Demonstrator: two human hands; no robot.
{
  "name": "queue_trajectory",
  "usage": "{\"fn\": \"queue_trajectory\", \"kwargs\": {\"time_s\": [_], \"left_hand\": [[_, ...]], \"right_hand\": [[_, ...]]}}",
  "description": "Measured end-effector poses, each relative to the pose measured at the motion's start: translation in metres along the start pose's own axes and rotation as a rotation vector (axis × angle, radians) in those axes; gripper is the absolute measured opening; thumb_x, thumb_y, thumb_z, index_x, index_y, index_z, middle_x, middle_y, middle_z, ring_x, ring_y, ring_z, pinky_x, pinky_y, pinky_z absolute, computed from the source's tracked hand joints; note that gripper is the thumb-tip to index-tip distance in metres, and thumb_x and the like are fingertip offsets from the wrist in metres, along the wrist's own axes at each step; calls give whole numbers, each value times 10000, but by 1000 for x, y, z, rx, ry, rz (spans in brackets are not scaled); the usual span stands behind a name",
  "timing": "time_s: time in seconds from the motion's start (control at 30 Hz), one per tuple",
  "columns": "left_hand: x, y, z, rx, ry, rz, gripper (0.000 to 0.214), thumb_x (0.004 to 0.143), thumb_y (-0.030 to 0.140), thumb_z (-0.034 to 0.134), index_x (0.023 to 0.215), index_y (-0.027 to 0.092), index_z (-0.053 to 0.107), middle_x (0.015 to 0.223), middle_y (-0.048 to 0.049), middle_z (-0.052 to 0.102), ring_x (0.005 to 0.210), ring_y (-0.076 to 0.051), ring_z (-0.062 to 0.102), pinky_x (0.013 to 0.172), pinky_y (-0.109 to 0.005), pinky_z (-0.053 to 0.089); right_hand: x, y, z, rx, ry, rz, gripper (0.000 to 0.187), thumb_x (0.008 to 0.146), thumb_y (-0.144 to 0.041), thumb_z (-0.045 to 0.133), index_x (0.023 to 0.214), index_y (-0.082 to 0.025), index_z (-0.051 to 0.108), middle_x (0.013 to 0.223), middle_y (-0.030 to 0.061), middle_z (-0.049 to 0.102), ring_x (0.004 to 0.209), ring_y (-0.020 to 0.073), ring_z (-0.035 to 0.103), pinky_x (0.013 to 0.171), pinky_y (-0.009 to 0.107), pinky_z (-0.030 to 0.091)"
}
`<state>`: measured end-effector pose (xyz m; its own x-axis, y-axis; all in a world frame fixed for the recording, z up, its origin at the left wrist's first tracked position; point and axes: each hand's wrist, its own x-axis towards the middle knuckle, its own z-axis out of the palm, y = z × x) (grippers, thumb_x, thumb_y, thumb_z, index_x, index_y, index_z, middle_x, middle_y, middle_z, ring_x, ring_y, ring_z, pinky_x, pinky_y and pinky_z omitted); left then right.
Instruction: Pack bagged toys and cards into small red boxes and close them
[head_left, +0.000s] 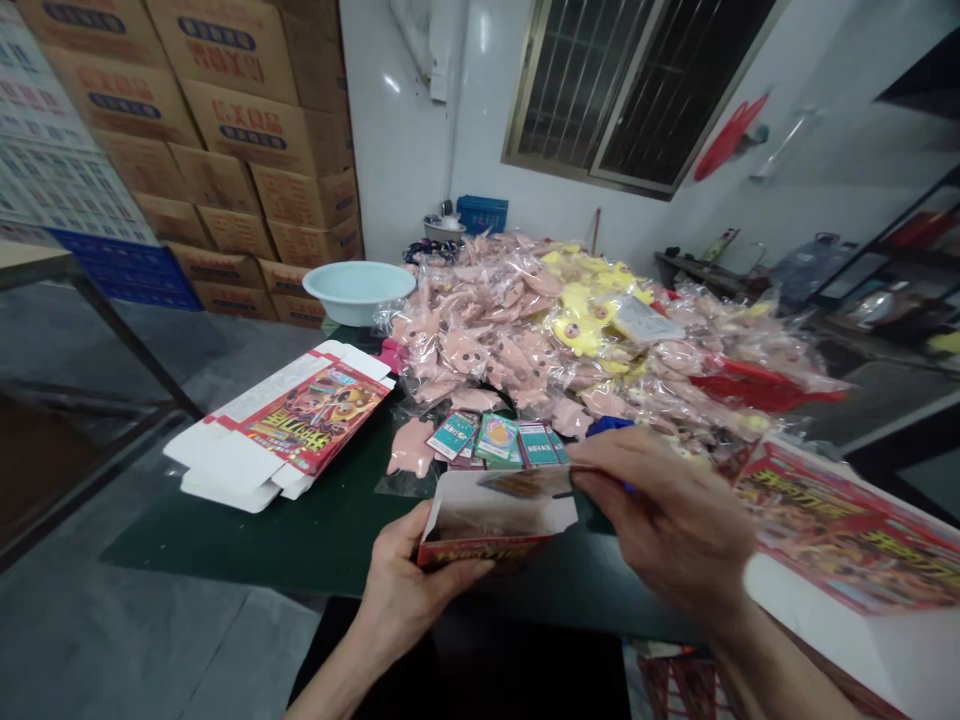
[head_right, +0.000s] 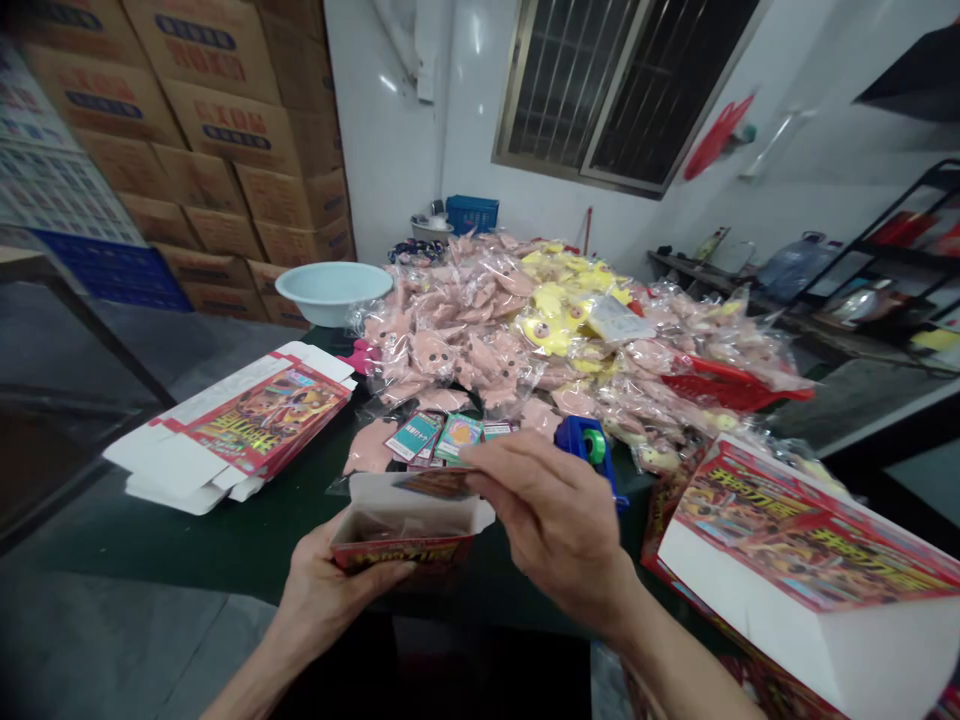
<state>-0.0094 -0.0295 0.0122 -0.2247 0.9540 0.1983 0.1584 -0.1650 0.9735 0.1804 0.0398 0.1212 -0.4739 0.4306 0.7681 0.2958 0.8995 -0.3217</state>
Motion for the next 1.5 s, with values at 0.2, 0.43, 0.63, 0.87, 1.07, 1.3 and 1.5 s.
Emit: {"fn": "queue_trajectory", "kwargs": {"time_s": [0.2,0.43,0.63,0.87,1.07,1.3,1.5], "left_hand": [[1,-3,9,65,-9,72,228,626,295,758,745,132,652,629,3,650,535,-118,579,491,-190,480],[2,-9,22,-71,58,65,338,659,321,744,923,151,619,814,-19,696,714,-173,663,623,-229,546],[3,-17,23,126,425,342,586,712,278,709,1228,193,445,1031,-61,666,858,-176,676,710,-232,560],[18,-35,14,277,293,699,432,725,94,667,1115,203,517,1017,-64,648,916,-173,645,768,-268,538],[15,-7,-1,172,210,551,207,835,128,510,945,186,676,1054,-69,665,921,-177,649,790,-260,513],[23,2,8,-520,145,169,228,803,165,612,1016,239,578,905,-19,665,823,-137,643,734,-240,512],[32,21,8,-580,58,61,77,739,131,655,784,192,661,821,-18,647,789,-115,597,703,-191,481]], "right_hand": [[-21,8,28,-255,-33,-187,332,838,-89,526,1118,-264,565,781,10,688,670,150,626,609,272,505],[-40,-17,58,-352,-149,-7,333,817,-458,567,981,-176,632,989,150,605,904,291,539,698,427,471],[-60,6,47,-212,311,241,510,826,-246,585,1309,-252,420,1232,126,475,1128,283,480,936,483,415],[-83,31,98,241,358,496,468,839,-220,560,1272,-228,383,1161,120,560,1030,210,598,818,361,534],[-85,34,92,42,265,229,365,838,-111,517,1168,-267,535,1123,73,557,1061,202,558,841,352,512],[-76,25,74,178,270,364,317,874,-118,456,1151,-259,521,1061,63,525,975,165,558,821,306,500],[-72,28,62,493,94,491,297,882,-156,491,1150,-281,520,1067,40,551,973,147,570,810,256,483]]}}
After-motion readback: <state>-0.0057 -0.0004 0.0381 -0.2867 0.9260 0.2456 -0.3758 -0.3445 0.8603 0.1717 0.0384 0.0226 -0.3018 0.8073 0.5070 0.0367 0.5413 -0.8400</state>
